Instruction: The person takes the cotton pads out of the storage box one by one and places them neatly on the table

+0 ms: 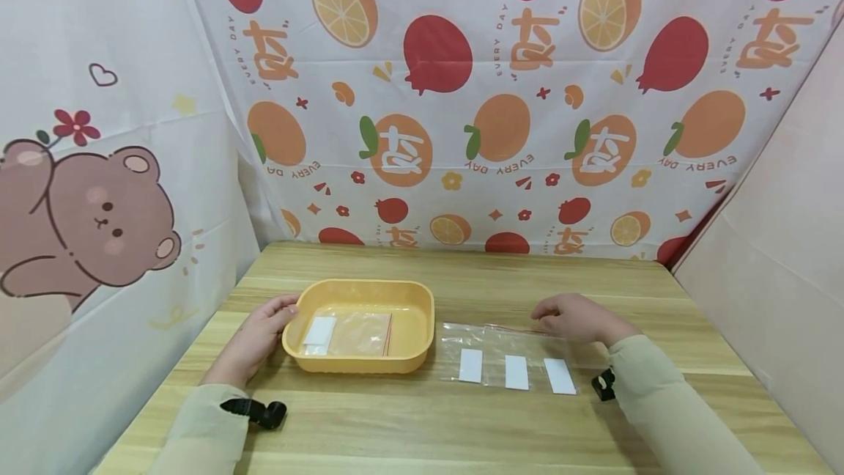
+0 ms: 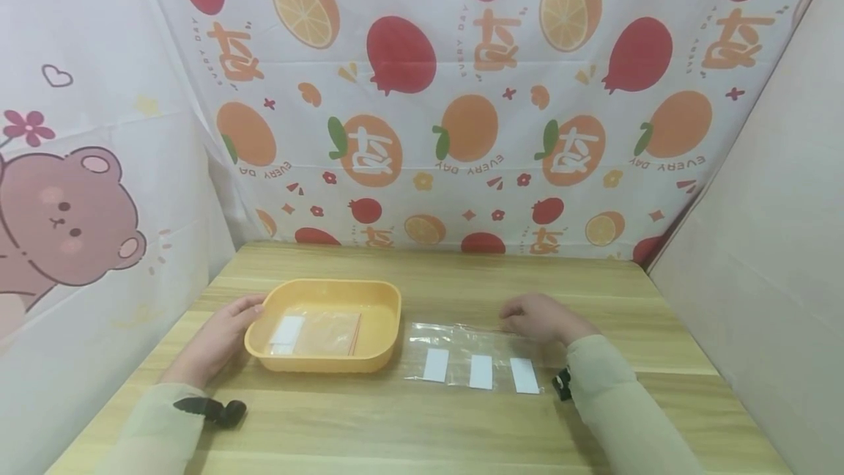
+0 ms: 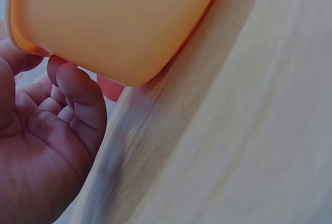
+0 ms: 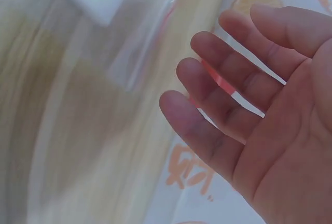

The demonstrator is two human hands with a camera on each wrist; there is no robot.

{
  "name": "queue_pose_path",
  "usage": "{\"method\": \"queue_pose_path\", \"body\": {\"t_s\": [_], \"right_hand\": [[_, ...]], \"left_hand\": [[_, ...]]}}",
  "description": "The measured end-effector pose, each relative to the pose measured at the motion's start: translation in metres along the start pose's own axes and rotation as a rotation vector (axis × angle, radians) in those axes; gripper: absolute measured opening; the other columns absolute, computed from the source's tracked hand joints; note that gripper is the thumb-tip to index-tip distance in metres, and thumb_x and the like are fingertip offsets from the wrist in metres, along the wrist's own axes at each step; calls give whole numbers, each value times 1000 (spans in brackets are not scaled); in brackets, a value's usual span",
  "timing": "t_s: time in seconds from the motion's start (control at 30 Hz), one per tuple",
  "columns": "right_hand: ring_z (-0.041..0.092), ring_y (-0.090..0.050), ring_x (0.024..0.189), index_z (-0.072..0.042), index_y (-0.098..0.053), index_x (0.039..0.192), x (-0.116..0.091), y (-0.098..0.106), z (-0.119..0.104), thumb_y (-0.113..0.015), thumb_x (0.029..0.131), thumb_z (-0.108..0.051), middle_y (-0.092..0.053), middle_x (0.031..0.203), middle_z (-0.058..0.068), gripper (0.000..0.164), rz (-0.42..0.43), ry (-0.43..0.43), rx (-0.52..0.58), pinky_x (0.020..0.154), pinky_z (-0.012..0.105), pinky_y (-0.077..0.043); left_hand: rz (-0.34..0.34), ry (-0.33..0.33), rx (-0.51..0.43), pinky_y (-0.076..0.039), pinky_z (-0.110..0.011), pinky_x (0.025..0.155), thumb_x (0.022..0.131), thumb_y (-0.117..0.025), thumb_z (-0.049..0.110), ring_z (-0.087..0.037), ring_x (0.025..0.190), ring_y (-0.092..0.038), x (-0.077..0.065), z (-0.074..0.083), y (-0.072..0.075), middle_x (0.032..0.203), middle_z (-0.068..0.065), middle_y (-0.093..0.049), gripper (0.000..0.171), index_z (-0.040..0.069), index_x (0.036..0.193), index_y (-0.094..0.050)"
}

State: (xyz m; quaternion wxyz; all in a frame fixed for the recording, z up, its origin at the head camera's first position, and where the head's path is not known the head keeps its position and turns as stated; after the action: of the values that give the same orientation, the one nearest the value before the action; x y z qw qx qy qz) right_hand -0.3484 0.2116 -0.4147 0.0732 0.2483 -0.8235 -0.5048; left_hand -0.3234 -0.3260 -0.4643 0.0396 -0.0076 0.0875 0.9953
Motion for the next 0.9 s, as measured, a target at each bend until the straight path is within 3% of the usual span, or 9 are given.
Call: {"method": "queue_pose_path", "body": {"t_s": [0.27,0.47,0.63,0.9], "right_hand": [[19,-63,111,-14,-71,126,7,2,-26,-59,104,-23,-69,122,5,26,-3,80,48,95,47,-51],[18,-63,111,-19,-67,129,12,-1,-54,-58,105,-28,-67,124,-1,28,-3,115,193,89,41,-54],[15,-62,111,-20,-65,133,20,-7,-75,-59,104,-28,-67,122,-6,30,9,124,298,93,42,-53],[35,-60,120,-8,-55,143,40,-25,-110,-58,105,-25,-62,134,9,41,-28,138,636,101,53,-48]], "left_hand": [[5,-8,9,-55,-27,83,110,-45,30,-9,108,-60,1,-2,0,148,-29,-41,55,-6,151,-36],[7,-5,9,-55,-27,84,110,-46,31,-8,108,-60,1,-1,0,148,-29,-41,56,-6,151,-36],[4,-10,10,-54,-26,84,110,-46,31,-8,109,-59,2,-1,0,148,-29,-40,56,-6,151,-36],[1,-7,15,-55,-26,84,110,-46,32,-9,111,-59,1,0,0,149,-30,-39,57,-7,151,-35]]}}
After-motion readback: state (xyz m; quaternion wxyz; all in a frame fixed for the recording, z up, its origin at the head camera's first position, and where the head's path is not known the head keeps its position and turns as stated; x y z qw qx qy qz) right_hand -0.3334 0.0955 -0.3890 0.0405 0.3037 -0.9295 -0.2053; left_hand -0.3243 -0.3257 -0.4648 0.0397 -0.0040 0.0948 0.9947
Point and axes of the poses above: each hand's wrist, its own x-axis towards the middle knuckle, its own y-axis out of the back of the hand, z = x × y, the point moved 6 cm from there along x, towards the middle knuckle
